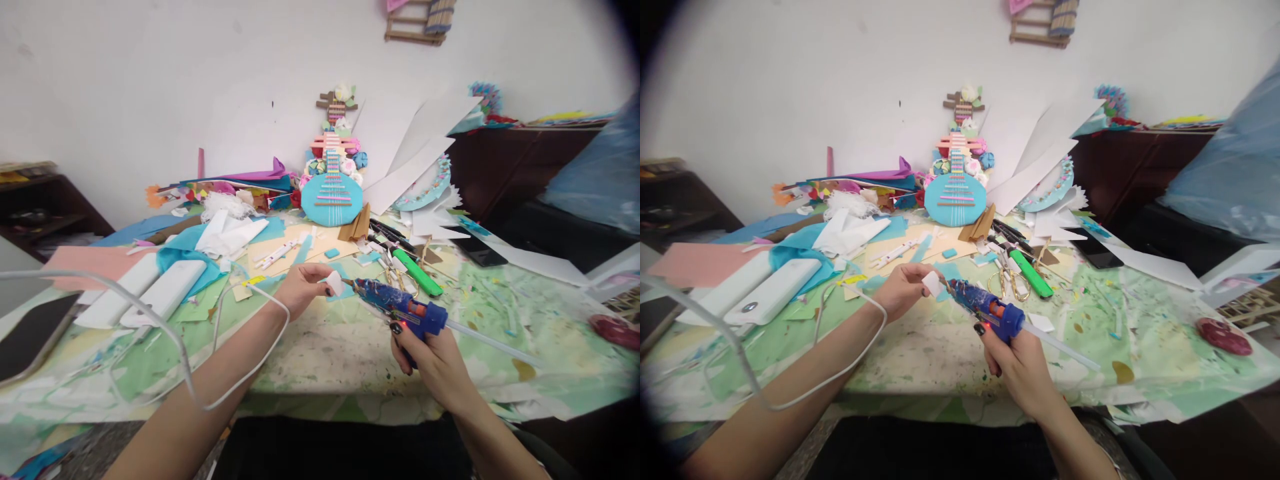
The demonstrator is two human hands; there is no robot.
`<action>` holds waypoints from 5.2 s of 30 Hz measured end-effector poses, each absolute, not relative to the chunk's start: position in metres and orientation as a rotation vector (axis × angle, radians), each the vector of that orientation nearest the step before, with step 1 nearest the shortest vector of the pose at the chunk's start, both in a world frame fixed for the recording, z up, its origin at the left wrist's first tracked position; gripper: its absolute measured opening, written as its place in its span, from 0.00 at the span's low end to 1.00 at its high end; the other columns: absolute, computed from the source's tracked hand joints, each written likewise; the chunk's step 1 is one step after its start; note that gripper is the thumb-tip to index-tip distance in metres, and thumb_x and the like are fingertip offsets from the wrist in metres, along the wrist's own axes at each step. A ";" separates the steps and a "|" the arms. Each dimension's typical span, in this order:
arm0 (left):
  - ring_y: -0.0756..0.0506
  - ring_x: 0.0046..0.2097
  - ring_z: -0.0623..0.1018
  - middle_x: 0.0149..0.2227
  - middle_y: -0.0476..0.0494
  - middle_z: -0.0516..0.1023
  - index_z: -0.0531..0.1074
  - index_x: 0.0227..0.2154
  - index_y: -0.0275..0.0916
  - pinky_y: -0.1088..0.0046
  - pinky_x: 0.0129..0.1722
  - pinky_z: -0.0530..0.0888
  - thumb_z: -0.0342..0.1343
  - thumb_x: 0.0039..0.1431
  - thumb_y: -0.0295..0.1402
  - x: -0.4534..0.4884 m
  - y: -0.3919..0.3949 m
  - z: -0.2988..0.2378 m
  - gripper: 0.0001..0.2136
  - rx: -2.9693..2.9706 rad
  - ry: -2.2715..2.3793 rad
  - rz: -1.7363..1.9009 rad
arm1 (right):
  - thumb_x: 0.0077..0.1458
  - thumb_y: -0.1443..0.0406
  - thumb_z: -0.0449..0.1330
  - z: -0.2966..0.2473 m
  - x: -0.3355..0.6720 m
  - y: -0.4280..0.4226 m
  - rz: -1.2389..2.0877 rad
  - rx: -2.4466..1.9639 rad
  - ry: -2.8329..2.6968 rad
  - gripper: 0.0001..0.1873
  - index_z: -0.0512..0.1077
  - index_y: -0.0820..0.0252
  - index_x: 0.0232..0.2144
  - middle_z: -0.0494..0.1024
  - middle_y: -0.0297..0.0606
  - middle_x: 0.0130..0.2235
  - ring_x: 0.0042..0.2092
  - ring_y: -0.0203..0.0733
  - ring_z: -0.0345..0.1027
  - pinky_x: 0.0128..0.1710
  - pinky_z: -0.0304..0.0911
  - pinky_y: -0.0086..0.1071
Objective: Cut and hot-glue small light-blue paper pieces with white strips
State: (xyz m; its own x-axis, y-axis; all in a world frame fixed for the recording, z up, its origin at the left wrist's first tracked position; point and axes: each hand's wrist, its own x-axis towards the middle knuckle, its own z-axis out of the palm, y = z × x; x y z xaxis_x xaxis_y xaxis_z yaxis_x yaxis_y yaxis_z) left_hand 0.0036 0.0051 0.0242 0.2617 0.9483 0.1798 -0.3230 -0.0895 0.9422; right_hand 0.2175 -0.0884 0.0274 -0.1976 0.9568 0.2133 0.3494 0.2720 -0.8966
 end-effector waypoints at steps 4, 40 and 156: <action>0.49 0.27 0.73 0.23 0.46 0.76 0.78 0.19 0.35 0.75 0.26 0.69 0.69 0.29 0.24 0.004 0.005 0.025 0.08 1.218 0.705 1.178 | 0.61 0.57 0.47 0.029 0.216 -0.088 0.896 -1.200 -1.719 0.25 0.57 0.57 0.13 0.61 0.31 0.13 0.17 0.31 0.55 0.21 0.53 0.29; 0.50 0.26 0.75 0.24 0.45 0.78 0.78 0.21 0.34 0.76 0.25 0.70 0.72 0.29 0.28 0.001 0.005 0.023 0.11 1.221 0.664 1.126 | 0.56 0.56 0.51 0.036 0.209 -0.095 0.987 -1.168 -1.676 0.21 0.58 0.55 0.15 0.60 0.31 0.13 0.16 0.32 0.54 0.17 0.53 0.29; 0.50 0.27 0.73 0.25 0.45 0.77 0.77 0.22 0.34 0.74 0.30 0.69 0.74 0.28 0.36 0.002 0.003 0.026 0.16 1.188 0.596 1.182 | 0.57 0.52 0.52 0.027 0.212 -0.102 1.027 -1.203 -1.600 0.20 0.62 0.59 0.21 0.60 0.29 0.14 0.18 0.31 0.52 0.18 0.52 0.28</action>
State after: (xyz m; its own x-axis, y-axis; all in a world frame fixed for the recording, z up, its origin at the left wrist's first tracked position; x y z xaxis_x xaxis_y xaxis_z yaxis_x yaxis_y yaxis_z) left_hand 0.0022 0.0032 0.0256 0.3317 0.9202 0.2079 -0.3801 -0.0713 0.9222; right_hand 0.2123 -0.1022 0.0272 -0.1631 0.9742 0.1560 0.2639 0.1954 -0.9445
